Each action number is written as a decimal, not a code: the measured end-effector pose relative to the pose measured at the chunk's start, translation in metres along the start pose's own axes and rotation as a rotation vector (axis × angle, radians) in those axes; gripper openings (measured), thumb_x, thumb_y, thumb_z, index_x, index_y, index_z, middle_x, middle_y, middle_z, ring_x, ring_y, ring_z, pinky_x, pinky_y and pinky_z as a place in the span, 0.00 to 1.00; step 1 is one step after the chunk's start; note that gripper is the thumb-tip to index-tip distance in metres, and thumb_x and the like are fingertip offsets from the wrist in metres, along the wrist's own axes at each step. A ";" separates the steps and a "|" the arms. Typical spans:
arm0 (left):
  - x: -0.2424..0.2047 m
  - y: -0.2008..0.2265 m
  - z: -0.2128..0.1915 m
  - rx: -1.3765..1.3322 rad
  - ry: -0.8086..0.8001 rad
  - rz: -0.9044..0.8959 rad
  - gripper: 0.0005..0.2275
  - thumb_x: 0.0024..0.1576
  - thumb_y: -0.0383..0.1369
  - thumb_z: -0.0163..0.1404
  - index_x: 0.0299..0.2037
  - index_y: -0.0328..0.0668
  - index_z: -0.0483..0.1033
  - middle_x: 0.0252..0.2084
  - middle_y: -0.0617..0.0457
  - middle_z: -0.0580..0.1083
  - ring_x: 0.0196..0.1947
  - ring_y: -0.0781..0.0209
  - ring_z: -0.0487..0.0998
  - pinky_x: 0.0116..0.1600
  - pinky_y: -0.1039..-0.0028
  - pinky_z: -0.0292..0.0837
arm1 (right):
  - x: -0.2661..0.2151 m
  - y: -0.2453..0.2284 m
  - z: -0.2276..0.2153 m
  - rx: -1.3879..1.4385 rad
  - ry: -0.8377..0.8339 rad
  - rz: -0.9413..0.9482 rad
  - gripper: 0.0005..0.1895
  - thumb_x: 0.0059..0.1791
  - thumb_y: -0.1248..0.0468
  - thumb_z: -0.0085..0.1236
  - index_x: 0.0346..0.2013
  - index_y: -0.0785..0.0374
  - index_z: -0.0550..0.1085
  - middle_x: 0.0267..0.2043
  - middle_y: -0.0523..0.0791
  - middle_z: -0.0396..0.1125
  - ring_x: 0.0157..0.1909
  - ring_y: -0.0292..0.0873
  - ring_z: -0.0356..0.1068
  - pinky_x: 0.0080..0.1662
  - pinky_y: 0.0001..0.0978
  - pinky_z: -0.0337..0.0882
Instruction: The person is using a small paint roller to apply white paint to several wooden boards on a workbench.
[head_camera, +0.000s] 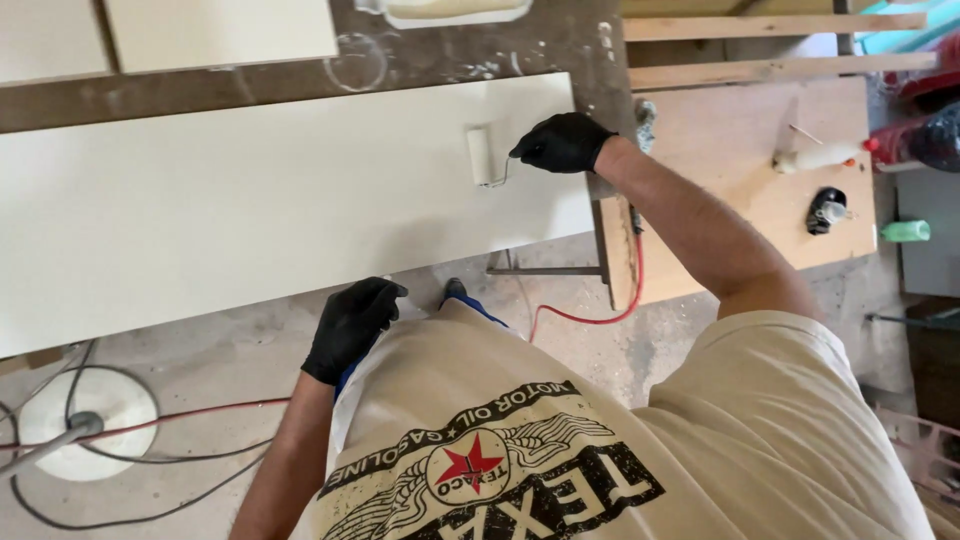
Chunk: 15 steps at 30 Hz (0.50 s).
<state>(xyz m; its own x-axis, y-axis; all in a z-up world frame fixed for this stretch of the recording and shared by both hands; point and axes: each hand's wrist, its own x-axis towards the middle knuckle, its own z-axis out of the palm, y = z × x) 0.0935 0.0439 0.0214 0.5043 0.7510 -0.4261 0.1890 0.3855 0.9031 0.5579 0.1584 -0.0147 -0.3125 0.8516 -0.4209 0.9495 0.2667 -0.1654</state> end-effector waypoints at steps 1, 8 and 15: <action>0.005 0.008 0.015 -0.008 -0.004 -0.035 0.10 0.64 0.37 0.53 0.41 0.39 0.83 0.27 0.43 0.81 0.26 0.58 0.81 0.36 0.72 0.78 | -0.016 0.025 0.005 0.039 0.001 0.022 0.19 0.58 0.40 0.46 0.57 0.39 0.77 0.55 0.37 0.74 0.59 0.48 0.72 0.64 0.45 0.67; 0.039 0.091 0.099 0.169 -0.146 -0.314 0.15 0.65 0.37 0.46 0.40 0.31 0.82 0.28 0.44 0.75 0.31 0.57 0.72 0.42 0.74 0.71 | -0.084 0.178 0.056 -0.054 0.033 0.025 0.17 0.58 0.42 0.46 0.58 0.34 0.76 0.56 0.35 0.74 0.59 0.47 0.72 0.66 0.44 0.67; 0.052 0.047 0.119 0.121 -0.066 -0.225 0.13 0.66 0.41 0.49 0.42 0.42 0.84 0.30 0.43 0.81 0.28 0.58 0.80 0.37 0.73 0.76 | -0.128 0.190 0.046 -0.120 0.406 -0.073 0.13 0.53 0.43 0.60 0.51 0.16 0.75 0.38 0.28 0.71 0.44 0.38 0.75 0.54 0.38 0.78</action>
<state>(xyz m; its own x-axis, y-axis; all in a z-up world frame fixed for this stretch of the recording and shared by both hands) 0.2290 0.0377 0.0478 0.4917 0.6154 -0.6160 0.3998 0.4688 0.7876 0.7764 0.0793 -0.0337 -0.3655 0.9305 -0.0229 0.9292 0.3634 -0.0669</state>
